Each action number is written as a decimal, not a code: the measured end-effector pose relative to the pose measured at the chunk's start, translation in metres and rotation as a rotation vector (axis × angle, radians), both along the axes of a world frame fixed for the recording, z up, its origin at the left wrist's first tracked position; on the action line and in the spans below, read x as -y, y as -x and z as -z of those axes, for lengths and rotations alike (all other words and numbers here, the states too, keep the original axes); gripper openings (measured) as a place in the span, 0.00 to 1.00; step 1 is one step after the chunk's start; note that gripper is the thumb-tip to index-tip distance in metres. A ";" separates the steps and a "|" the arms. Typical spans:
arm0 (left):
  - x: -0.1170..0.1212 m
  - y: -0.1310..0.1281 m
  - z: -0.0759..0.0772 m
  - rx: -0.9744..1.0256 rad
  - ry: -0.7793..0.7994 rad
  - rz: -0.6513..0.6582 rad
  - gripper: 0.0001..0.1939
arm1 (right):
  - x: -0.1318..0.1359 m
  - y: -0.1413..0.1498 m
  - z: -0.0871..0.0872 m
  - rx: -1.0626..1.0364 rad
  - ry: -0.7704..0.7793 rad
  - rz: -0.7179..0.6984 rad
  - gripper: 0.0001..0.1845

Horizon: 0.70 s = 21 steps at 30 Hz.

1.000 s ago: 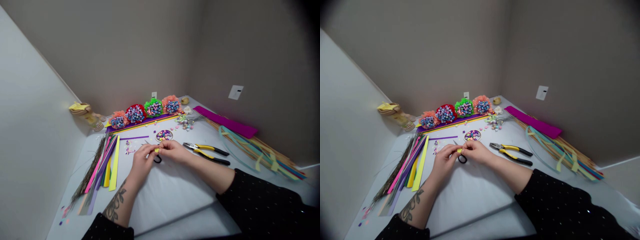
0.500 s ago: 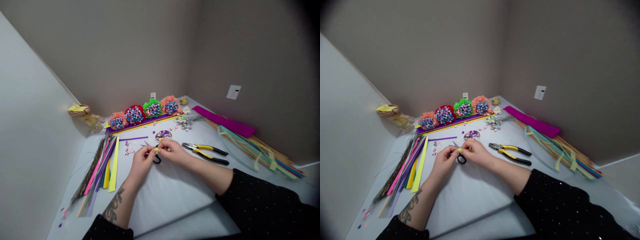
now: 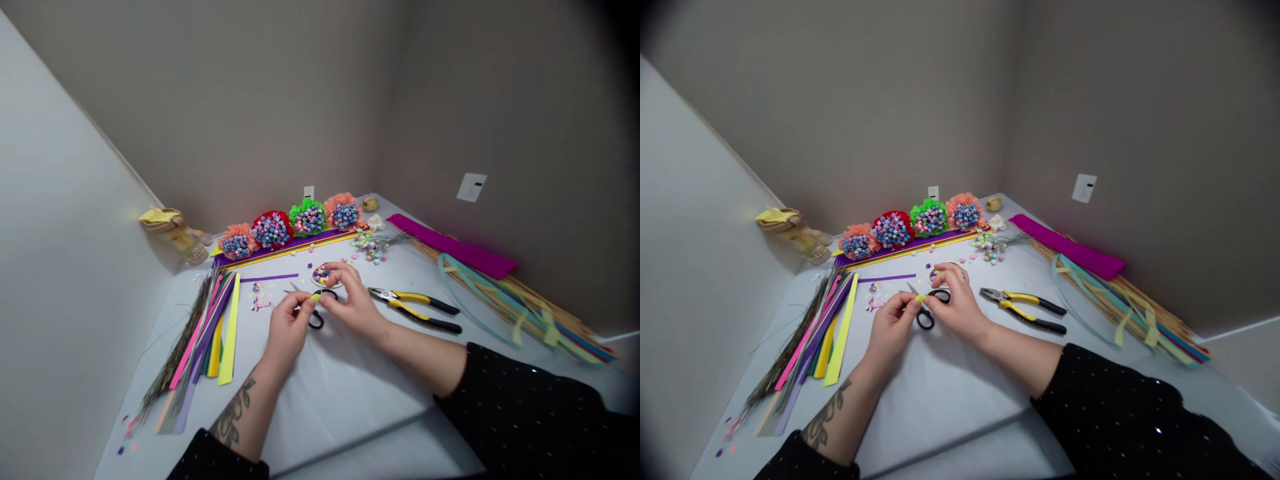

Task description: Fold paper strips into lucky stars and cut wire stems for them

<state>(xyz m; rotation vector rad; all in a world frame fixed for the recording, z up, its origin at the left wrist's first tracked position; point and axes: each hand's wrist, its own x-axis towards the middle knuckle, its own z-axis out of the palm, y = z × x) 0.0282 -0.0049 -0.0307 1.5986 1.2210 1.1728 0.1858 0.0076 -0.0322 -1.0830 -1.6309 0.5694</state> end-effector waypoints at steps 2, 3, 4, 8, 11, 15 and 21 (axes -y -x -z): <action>0.001 -0.001 0.000 0.008 -0.009 -0.012 0.09 | 0.001 0.000 -0.001 0.002 0.019 -0.018 0.04; 0.001 -0.001 0.000 0.003 -0.020 -0.020 0.09 | 0.001 0.000 -0.002 0.007 0.026 -0.031 0.04; 0.002 -0.001 0.000 -0.006 -0.034 -0.027 0.09 | 0.002 0.000 -0.002 0.007 0.028 -0.037 0.04; 0.003 -0.002 -0.001 -0.006 -0.060 -0.043 0.09 | 0.003 0.000 -0.003 -0.011 0.021 -0.044 0.03; 0.002 -0.003 -0.001 0.051 0.015 -0.044 0.10 | 0.003 0.000 -0.002 -0.035 0.019 -0.084 0.03; -0.001 -0.006 0.003 0.160 0.218 -0.009 0.14 | 0.001 0.001 -0.002 -0.125 0.085 -0.155 0.03; -0.002 -0.006 0.005 0.259 0.227 -0.012 0.13 | -0.003 0.001 -0.001 -0.175 0.237 -0.225 0.04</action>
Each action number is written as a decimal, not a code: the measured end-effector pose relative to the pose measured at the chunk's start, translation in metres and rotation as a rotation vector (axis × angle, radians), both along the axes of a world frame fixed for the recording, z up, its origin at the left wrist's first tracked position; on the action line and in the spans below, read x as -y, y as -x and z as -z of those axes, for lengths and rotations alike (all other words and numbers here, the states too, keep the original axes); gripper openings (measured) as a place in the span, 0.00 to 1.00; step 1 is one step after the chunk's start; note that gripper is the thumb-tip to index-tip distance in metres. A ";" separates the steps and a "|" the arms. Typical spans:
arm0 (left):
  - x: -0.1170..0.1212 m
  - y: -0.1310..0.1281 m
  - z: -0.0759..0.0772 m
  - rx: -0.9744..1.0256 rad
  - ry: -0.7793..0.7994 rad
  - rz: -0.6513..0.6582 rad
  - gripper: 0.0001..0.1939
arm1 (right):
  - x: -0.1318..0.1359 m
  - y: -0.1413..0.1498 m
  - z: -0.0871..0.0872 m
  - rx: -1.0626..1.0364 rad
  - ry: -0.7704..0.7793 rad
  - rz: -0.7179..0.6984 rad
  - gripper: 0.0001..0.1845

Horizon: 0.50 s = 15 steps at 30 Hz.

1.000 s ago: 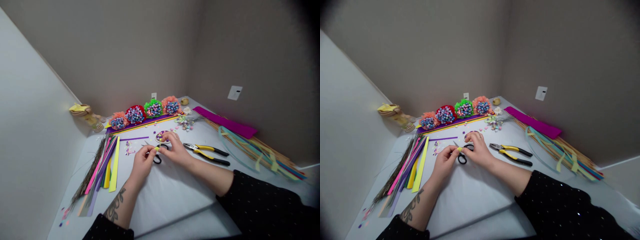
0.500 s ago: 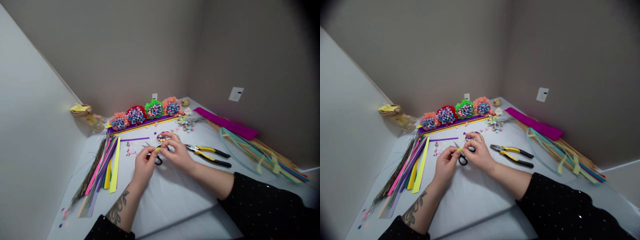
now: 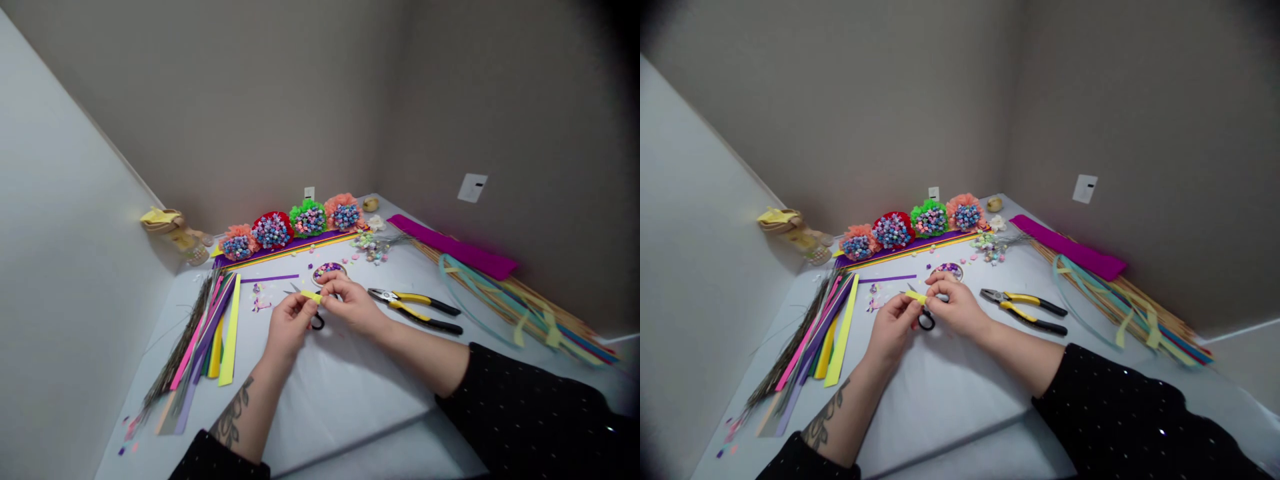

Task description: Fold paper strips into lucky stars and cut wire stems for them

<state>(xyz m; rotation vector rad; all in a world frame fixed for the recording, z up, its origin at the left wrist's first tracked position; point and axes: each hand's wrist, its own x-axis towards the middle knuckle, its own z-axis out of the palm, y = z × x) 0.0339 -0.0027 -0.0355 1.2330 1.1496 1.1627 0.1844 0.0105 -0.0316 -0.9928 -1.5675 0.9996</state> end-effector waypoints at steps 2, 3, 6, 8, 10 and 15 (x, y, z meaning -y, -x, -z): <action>0.000 0.001 -0.001 -0.035 -0.008 -0.008 0.12 | 0.001 0.001 0.000 0.022 -0.004 -0.002 0.04; 0.000 0.002 -0.002 -0.048 -0.010 -0.020 0.11 | 0.002 0.001 0.000 0.042 -0.030 0.011 0.04; 0.001 0.001 -0.002 -0.022 -0.006 -0.055 0.11 | 0.005 0.001 0.001 0.122 -0.202 0.077 0.02; 0.001 0.000 -0.002 0.031 0.011 -0.056 0.11 | 0.006 0.001 0.002 0.184 -0.326 0.107 0.07; 0.001 -0.002 -0.001 0.084 0.035 -0.044 0.12 | 0.007 0.000 0.004 0.243 -0.411 0.130 0.08; 0.001 -0.004 0.000 0.181 0.094 -0.024 0.12 | 0.006 -0.001 0.005 0.313 -0.506 0.172 0.06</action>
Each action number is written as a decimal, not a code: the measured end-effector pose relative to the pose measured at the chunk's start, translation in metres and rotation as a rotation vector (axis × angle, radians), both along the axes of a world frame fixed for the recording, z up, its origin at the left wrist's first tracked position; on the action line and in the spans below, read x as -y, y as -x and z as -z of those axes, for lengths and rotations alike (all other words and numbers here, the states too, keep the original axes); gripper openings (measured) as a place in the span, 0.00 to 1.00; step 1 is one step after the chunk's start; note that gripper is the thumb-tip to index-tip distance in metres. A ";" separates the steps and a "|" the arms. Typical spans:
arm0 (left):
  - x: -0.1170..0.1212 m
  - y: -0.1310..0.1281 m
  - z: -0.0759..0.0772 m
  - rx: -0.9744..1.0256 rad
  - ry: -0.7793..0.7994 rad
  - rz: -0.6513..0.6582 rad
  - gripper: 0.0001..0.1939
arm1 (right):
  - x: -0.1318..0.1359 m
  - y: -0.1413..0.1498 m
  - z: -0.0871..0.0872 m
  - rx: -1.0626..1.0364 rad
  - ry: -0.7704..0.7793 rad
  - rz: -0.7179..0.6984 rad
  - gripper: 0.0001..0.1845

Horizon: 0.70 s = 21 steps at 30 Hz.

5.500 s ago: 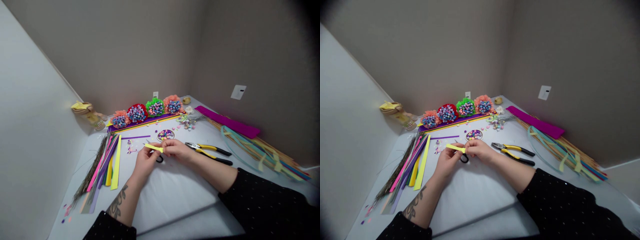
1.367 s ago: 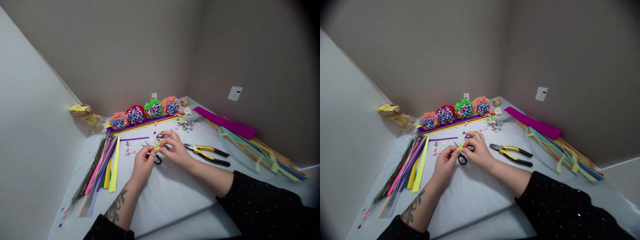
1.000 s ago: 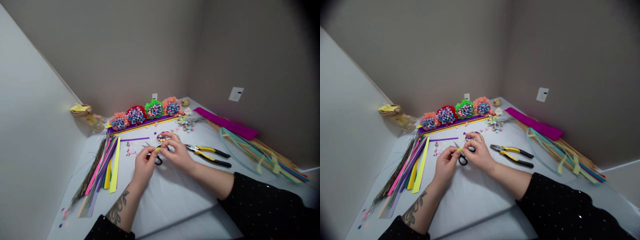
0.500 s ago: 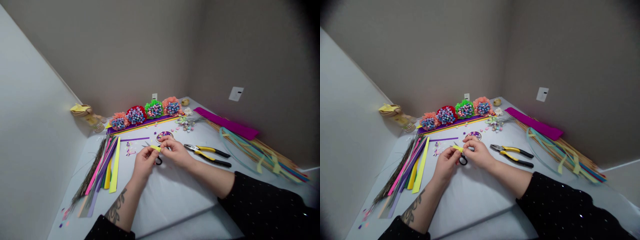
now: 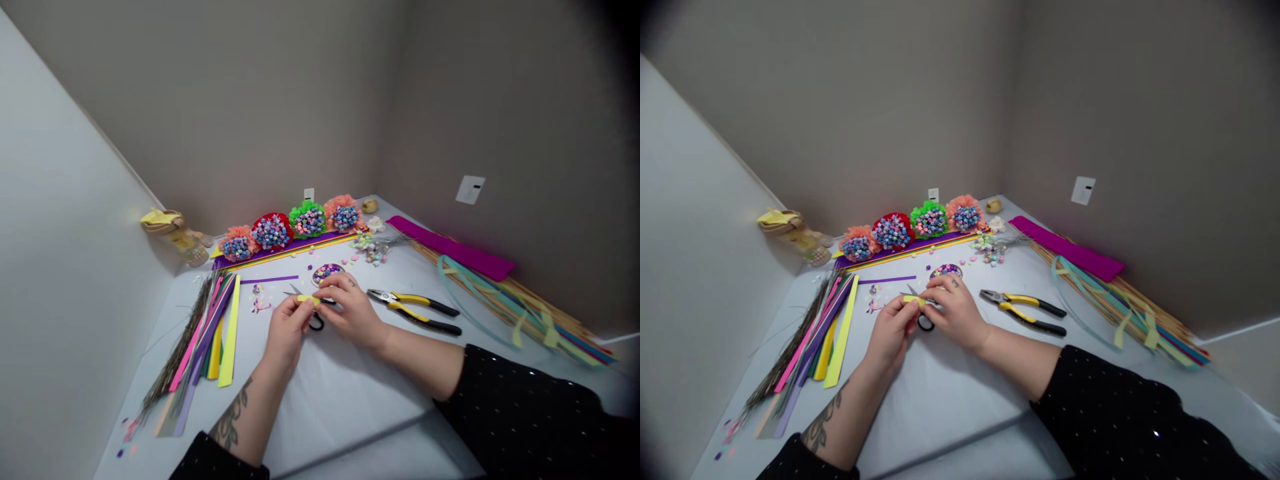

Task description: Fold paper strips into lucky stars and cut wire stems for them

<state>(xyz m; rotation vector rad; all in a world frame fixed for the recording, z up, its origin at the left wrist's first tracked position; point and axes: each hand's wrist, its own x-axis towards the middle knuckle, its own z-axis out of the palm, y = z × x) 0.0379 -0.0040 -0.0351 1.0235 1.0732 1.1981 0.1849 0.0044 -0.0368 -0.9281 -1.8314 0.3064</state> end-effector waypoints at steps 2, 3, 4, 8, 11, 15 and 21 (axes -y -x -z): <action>0.000 0.001 0.000 0.011 0.015 -0.003 0.12 | 0.000 0.000 -0.001 0.008 0.001 0.007 0.06; -0.001 0.001 0.000 0.011 0.020 -0.008 0.12 | -0.001 0.000 -0.001 0.008 0.008 0.008 0.06; -0.001 0.002 0.000 0.007 0.022 -0.013 0.12 | -0.001 -0.001 -0.001 0.004 0.017 0.009 0.06; 0.000 0.003 0.000 -0.055 -0.013 -0.038 0.12 | -0.001 -0.001 -0.002 -0.030 0.051 -0.009 0.05; 0.000 0.004 -0.001 -0.124 -0.068 -0.056 0.10 | -0.002 0.000 -0.004 -0.102 0.143 -0.058 0.04; -0.001 0.006 -0.001 -0.246 -0.128 -0.056 0.09 | -0.006 0.001 -0.006 -0.196 0.410 -0.138 0.05; 0.000 0.005 -0.005 -0.258 -0.154 0.021 0.11 | -0.011 0.000 -0.005 -0.418 0.780 -0.316 0.10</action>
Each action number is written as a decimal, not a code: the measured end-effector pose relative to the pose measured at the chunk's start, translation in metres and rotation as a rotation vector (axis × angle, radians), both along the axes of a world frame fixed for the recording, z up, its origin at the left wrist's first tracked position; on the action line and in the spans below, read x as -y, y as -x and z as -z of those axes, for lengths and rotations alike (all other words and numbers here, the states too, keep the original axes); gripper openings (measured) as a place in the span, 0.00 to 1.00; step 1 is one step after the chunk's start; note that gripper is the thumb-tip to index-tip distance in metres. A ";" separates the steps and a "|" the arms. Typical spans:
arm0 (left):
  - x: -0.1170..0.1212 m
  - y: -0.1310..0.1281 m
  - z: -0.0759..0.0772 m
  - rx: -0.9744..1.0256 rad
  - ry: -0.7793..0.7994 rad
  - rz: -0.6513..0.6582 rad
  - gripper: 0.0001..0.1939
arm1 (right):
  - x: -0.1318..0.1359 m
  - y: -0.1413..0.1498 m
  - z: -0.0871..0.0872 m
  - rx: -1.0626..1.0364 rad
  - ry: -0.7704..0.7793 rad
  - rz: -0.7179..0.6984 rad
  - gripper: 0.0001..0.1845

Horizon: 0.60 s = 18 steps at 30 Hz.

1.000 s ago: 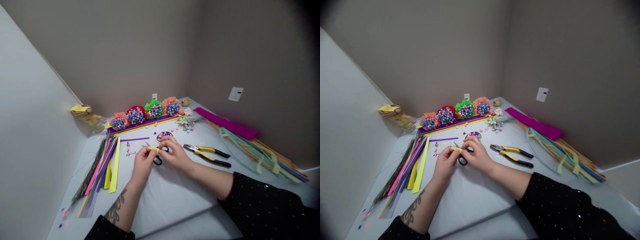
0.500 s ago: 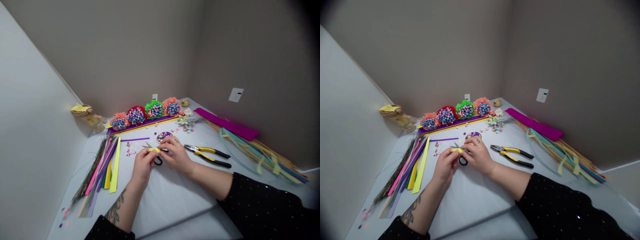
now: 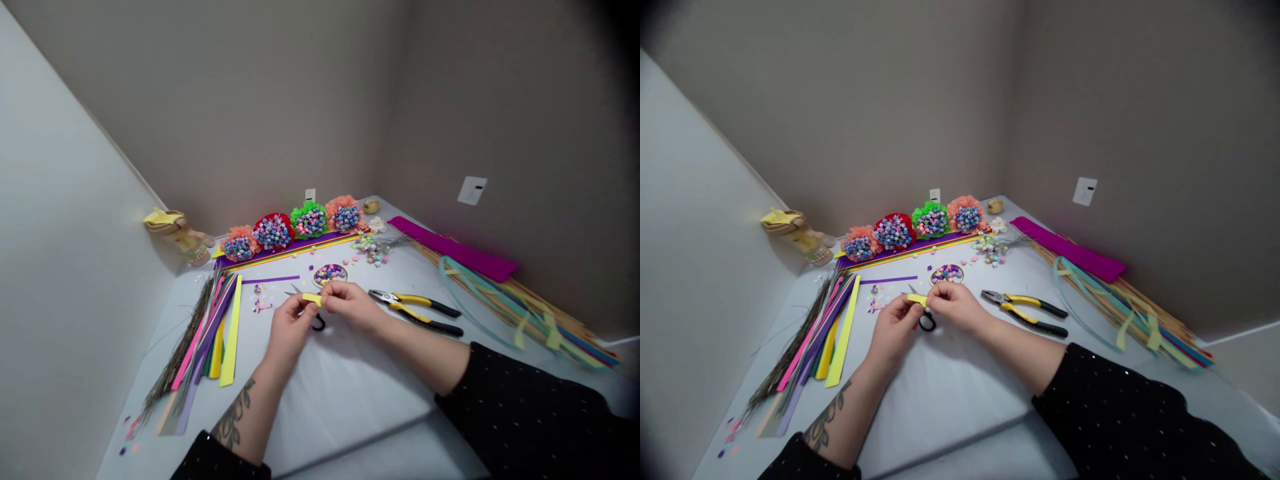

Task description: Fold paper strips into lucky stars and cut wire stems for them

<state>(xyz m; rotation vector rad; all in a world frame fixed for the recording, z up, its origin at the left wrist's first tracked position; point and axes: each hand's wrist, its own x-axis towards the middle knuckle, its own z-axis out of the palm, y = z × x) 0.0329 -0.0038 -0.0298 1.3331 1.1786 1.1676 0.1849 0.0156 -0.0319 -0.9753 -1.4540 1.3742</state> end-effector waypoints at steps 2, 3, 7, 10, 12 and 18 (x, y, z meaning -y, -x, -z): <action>0.000 0.000 -0.002 0.011 -0.004 0.013 0.12 | 0.000 0.000 0.001 -0.062 0.049 -0.038 0.10; 0.000 0.000 -0.003 0.010 -0.006 0.017 0.13 | 0.000 0.000 0.001 -0.081 0.064 -0.049 0.10; 0.000 0.001 -0.004 -0.012 -0.010 0.026 0.12 | 0.000 0.000 0.001 -0.114 0.106 -0.064 0.09; -0.001 0.002 -0.003 -0.007 -0.007 0.032 0.11 | -0.001 0.000 0.001 -0.115 0.117 -0.064 0.08; -0.001 0.001 -0.003 0.004 -0.009 0.035 0.11 | 0.000 0.000 0.002 -0.113 0.113 -0.066 0.07; -0.001 0.001 -0.001 0.065 0.023 0.026 0.12 | 0.000 0.000 0.001 -0.106 0.080 -0.078 0.07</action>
